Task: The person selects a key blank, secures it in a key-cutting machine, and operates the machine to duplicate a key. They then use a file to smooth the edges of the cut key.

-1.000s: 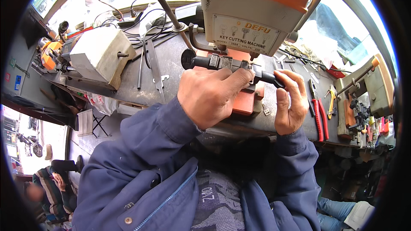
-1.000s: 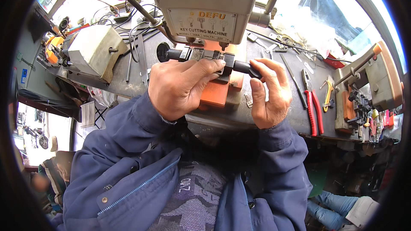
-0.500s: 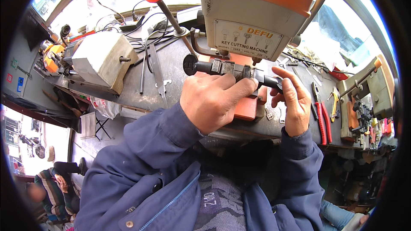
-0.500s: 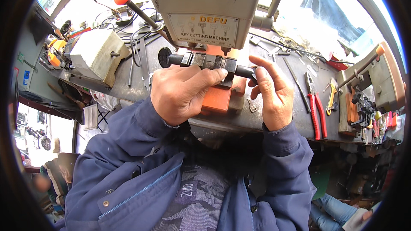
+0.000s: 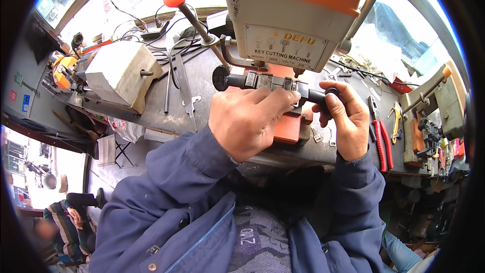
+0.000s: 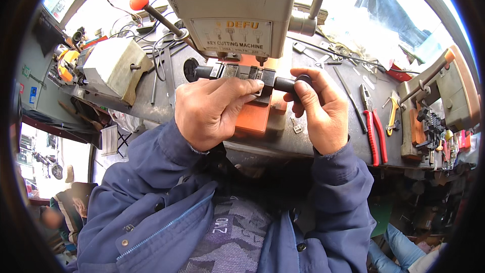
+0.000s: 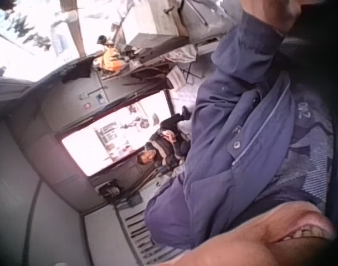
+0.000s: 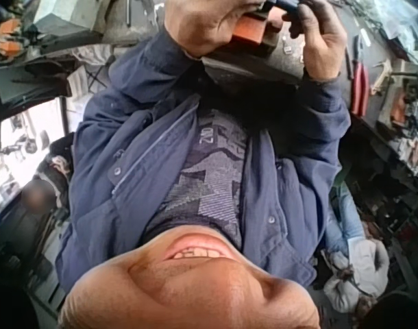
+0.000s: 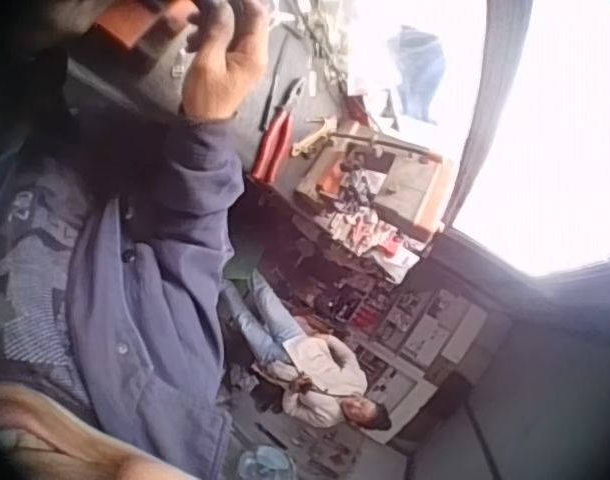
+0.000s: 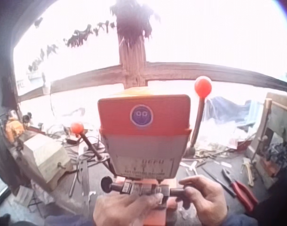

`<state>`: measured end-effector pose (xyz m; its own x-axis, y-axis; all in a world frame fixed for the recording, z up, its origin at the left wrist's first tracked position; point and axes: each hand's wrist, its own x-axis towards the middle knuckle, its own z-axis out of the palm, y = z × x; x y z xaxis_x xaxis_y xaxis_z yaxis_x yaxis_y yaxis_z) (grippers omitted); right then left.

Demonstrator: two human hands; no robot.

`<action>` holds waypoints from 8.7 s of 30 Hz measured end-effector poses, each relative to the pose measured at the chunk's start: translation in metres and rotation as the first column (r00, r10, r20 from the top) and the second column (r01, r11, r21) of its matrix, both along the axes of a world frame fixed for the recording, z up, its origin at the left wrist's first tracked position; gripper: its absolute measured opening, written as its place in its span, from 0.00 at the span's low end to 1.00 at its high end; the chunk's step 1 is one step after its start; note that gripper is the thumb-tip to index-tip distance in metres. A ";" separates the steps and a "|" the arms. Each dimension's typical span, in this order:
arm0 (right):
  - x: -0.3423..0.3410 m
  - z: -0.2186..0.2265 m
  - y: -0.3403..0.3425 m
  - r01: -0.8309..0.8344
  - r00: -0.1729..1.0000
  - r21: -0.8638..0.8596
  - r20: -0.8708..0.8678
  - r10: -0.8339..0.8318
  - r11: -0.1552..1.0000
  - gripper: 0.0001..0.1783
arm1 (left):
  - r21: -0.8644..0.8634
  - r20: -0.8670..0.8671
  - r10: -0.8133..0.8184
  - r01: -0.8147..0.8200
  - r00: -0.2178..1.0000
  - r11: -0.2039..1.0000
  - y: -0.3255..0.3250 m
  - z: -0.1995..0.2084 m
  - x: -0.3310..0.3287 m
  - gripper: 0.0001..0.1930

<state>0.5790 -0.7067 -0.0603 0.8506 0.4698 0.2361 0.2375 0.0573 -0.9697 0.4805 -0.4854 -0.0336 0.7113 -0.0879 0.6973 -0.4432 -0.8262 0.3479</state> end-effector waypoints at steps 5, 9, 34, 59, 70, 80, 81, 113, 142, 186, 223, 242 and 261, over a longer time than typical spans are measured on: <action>0.002 -0.001 0.000 0.211 0.804 -0.176 0.591 -0.069 0.961 0.10 | 0.028 0.033 -0.002 0.001 0.999 1.000 -0.001 0.002 0.000 0.09; 0.008 0.012 0.003 0.098 0.953 -0.163 0.300 -0.045 0.982 0.10 | 0.024 0.024 0.001 -0.002 1.000 1.000 -0.001 0.002 0.000 0.09; 0.001 0.004 0.013 0.007 0.992 0.054 -0.128 0.000 0.999 0.21 | 0.023 -0.005 0.049 -0.049 0.999 0.999 -0.003 0.001 -0.001 0.15; -0.012 0.014 0.041 0.113 0.869 -0.060 0.490 -0.070 0.992 0.21 | -0.036 0.201 -0.031 0.039 0.979 0.999 0.011 0.001 0.004 0.18; -0.006 0.004 0.016 0.138 0.845 -0.079 0.529 -0.076 0.987 0.25 | 0.115 0.143 0.023 -0.040 0.989 0.993 0.008 -0.005 0.002 0.18; 0.000 0.002 0.008 0.099 0.862 -0.068 0.504 -0.051 0.993 0.20 | 0.051 0.118 0.010 -0.016 0.993 0.999 0.004 -0.004 0.004 0.12; -0.001 0.003 0.008 0.097 0.867 -0.076 0.495 -0.047 0.992 0.20 | 0.059 0.127 0.002 -0.009 0.992 0.998 0.004 -0.004 0.003 0.13; -0.004 0.026 0.019 -0.041 0.884 -0.196 0.450 0.127 0.980 0.21 | 0.093 0.113 0.019 -0.030 0.993 0.995 0.002 -0.003 0.002 0.12; 0.017 0.013 0.001 -0.065 0.994 -0.104 -0.096 0.055 0.992 0.25 | 0.044 -0.132 0.117 -0.112 0.984 0.993 -0.013 0.010 -0.009 0.17; 0.021 0.048 -0.005 -0.079 0.889 -0.427 0.379 0.258 0.901 0.32 | -0.050 0.054 0.064 -0.061 0.996 0.997 -0.002 -0.007 -0.021 0.13; 0.006 0.030 -0.001 -0.114 0.983 -0.176 -0.164 0.085 0.978 0.23 | 0.041 0.283 -0.181 0.176 0.942 0.983 0.017 -0.011 -0.025 0.17; -0.021 0.036 0.031 0.301 0.571 -0.350 0.811 0.127 0.887 0.24 | -0.085 0.254 -0.139 0.165 0.957 0.983 0.017 -0.012 -0.024 0.13; -0.019 0.031 0.039 0.343 0.552 -0.286 0.832 0.054 0.895 0.20 | -0.047 0.287 -0.122 0.142 0.950 0.989 0.014 -0.015 -0.008 0.15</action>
<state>0.5600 -0.6675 -0.0288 0.4514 0.5709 0.6858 0.8877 -0.3657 -0.2799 0.4721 -0.4710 -0.0484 0.4696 -0.1148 0.8754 -0.6347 -0.7331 0.2444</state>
